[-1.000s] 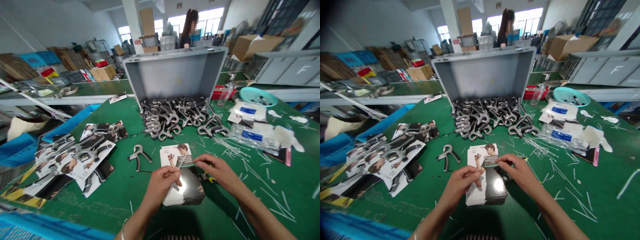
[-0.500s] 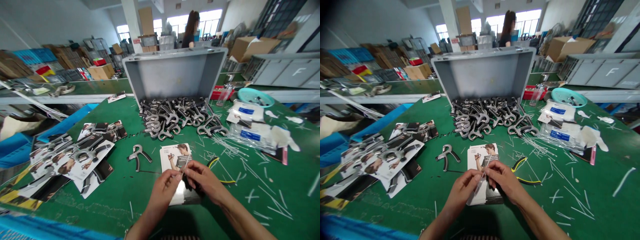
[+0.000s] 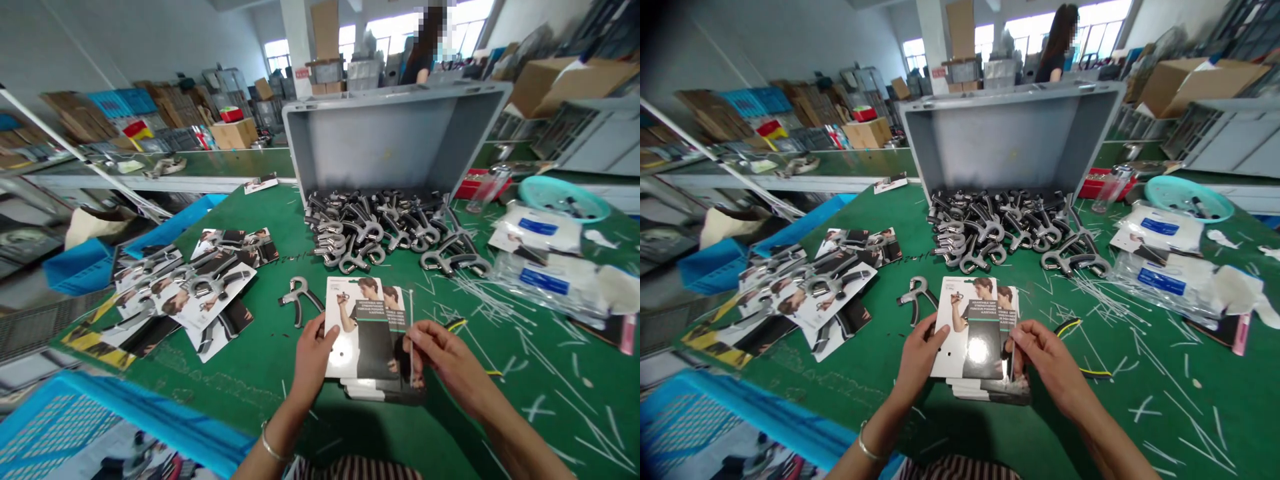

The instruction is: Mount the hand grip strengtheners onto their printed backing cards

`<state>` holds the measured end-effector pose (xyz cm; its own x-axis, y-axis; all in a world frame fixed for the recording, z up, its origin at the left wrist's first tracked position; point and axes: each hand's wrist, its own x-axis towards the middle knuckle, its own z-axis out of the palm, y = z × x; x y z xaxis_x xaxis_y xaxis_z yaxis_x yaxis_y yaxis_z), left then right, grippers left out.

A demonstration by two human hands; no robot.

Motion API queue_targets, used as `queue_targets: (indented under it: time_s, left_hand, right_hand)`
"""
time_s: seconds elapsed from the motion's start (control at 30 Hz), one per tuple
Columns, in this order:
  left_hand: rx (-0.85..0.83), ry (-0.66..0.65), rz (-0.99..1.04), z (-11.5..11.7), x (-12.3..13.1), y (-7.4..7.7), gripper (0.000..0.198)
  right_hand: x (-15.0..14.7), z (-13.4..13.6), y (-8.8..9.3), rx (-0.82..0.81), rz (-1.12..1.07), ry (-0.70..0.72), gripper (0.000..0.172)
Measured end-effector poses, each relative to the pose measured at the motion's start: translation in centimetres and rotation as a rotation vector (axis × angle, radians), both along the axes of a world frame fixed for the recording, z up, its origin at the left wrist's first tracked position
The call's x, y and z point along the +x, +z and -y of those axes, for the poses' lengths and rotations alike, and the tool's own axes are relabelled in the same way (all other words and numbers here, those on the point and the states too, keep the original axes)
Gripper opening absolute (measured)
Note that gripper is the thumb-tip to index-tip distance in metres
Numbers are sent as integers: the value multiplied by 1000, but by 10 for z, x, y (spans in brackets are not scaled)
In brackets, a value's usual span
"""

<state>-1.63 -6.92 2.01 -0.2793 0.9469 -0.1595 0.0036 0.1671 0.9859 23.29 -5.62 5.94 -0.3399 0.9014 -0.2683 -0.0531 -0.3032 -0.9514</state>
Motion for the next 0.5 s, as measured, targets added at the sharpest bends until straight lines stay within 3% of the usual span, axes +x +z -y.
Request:
queue_targets:
  time_s: [0.13,0.27,0.4,0.5]
  left_hand:
    - [-58,-54,267,17,-14,4,49]
    - [-114,-13,349,31,-21,-4,50]
    - [-140,7,348,36,-28,-13,51]
    - [-154,46,353,35,-34,-16,45]
  right_hand:
    - [-8,-8,14,87,54,-36,23]
    - [-44,-17,22,263,123,-27,19]
    - [-79,-21,3,492,281,23,16]
    - [-89,-23,-17,526,316,62,15]
